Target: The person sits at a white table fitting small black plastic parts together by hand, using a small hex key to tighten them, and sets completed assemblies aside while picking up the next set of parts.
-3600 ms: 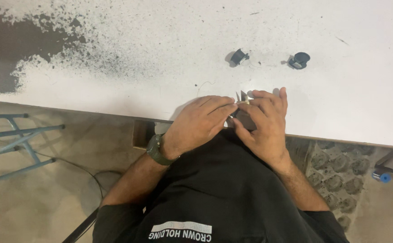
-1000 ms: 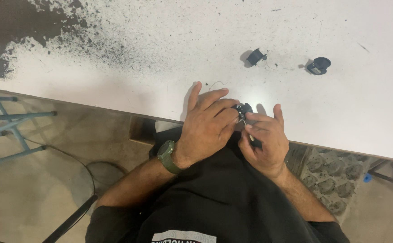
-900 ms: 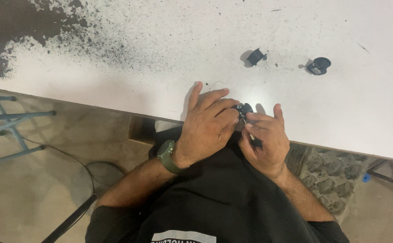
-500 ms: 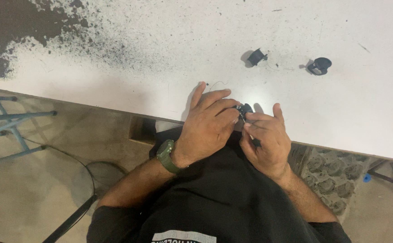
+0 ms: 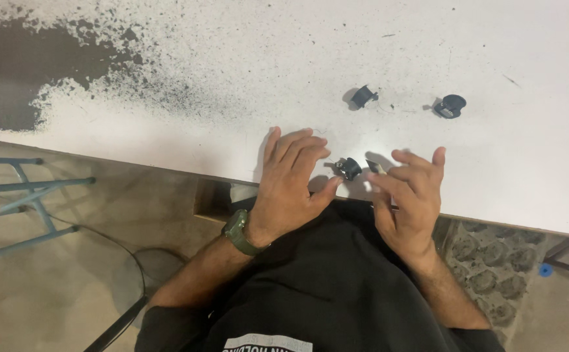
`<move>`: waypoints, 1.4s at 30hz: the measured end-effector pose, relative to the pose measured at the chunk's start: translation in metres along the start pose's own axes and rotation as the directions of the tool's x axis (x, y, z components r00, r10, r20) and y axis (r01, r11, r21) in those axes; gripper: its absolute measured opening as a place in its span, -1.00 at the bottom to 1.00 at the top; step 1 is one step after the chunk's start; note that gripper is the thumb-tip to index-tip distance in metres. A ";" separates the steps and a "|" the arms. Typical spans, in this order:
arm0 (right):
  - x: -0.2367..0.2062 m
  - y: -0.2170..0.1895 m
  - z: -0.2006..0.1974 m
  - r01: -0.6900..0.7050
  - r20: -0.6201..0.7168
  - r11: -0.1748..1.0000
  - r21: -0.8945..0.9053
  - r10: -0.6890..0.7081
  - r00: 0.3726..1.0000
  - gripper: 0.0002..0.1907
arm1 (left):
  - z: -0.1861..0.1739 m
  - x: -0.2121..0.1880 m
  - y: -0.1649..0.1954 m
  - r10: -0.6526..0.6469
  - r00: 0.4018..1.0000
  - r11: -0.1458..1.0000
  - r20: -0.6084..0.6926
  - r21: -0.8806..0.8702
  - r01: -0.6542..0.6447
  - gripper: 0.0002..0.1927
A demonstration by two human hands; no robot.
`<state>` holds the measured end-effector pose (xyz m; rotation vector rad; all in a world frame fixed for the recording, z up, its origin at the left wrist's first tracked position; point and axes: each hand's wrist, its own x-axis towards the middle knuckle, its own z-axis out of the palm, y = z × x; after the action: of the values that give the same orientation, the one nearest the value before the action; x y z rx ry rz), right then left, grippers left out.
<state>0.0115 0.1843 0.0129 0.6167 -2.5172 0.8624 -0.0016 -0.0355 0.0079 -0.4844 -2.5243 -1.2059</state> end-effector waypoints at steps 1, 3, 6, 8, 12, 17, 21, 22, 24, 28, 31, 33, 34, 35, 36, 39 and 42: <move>0.003 -0.001 -0.001 -0.014 0.033 1.000 0.001 0.014 0.999 -0.66 | 0.000 0.001 0.000 0.001 1.000 1.000 0.011 0.017 -0.002 -0.62; 0.007 -0.002 0.004 -0.040 0.093 0.999 0.000 0.040 0.995 -0.54 | 0.002 0.003 0.001 0.014 0.999 0.998 0.037 0.055 -0.016 -0.65; 0.010 -0.003 0.013 -0.064 0.120 0.996 -0.066 0.072 0.990 -0.60 | 0.003 0.005 0.002 0.018 0.998 0.997 0.068 0.080 -0.023 -0.83; 0.009 -0.002 0.015 -0.079 0.102 0.996 -0.039 0.083 0.991 -0.60 | 0.000 0.004 0.002 -0.006 0.998 0.999 0.058 0.043 0.003 -0.90; 0.007 0.002 0.019 -0.042 0.058 0.999 -0.020 0.043 0.997 -0.64 | -0.006 0.009 0.001 0.032 0.998 0.996 0.051 -0.083 -0.028 -0.90; 0.005 0.002 0.020 -0.023 0.065 0.999 -0.032 0.025 0.998 -0.64 | -0.001 0.017 0.004 0.126 0.989 0.986 0.079 -0.122 -0.116 -0.89; 0.005 0.004 0.020 -0.039 0.060 0.999 -0.037 0.041 0.997 -0.64 | -0.005 0.016 0.001 0.181 0.980 0.983 0.079 -0.051 -0.177 -0.88; 0.004 0.004 0.020 -0.047 0.053 0.998 -0.030 0.048 0.997 -0.64 | -0.007 0.015 -0.001 0.217 0.972 0.976 0.086 -0.010 -0.217 -0.88; 0.004 0.004 0.021 -0.055 0.041 0.998 -0.015 0.056 0.998 -0.64 | -0.009 0.013 -0.004 0.287 0.951 0.954 0.112 0.057 -0.295 -0.88; 0.005 0.004 0.023 -0.044 0.054 0.999 -0.021 0.045 0.998 -0.64 | -0.007 0.013 -0.002 0.386 0.909 0.910 0.156 0.094 -0.403 -0.83; 0.005 0.004 0.021 -0.008 0.093 0.999 -0.032 0.010 0.996 -0.65 | -0.003 0.017 0.004 0.348 0.926 0.936 0.143 0.008 -0.353 -0.84; 0.005 0.004 0.021 0.042 0.110 0.998 -0.053 -0.036 0.993 -0.68 | -0.002 0.021 0.006 0.280 0.950 0.960 0.136 -0.029 -0.278 -0.85; 0.004 0.004 0.020 0.020 0.112 0.999 -0.044 -0.015 0.994 -0.67 | -0.002 0.024 0.006 0.243 0.960 0.970 0.137 -0.030 -0.241 -0.85; 0.004 0.004 0.020 -0.004 0.111 0.999 -0.036 0.008 0.994 -0.66 | -0.002 0.026 0.006 0.210 0.967 0.978 0.141 -0.032 -0.208 -0.85; 0.003 0.004 0.018 -0.032 0.113 0.999 -0.032 0.035 0.993 -0.65 | -0.004 0.027 0.006 0.172 0.975 0.985 0.137 -0.040 -0.168 -0.87; 0.002 0.006 0.017 -0.036 0.115 0.999 -0.029 0.039 0.993 -0.65 | -0.013 0.027 0.002 0.099 0.988 0.994 0.121 -0.060 -0.092 -0.90; 0.001 0.006 0.018 -0.038 0.099 0.999 -0.014 0.039 0.994 -0.65 | -0.021 0.023 0.000 0.087 0.990 0.994 0.110 -0.070 -0.079 -0.86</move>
<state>0.0027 0.1767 -0.0027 0.6232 -2.6293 0.8497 -0.0203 -0.0482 0.0298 -0.6854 -2.5360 -1.2670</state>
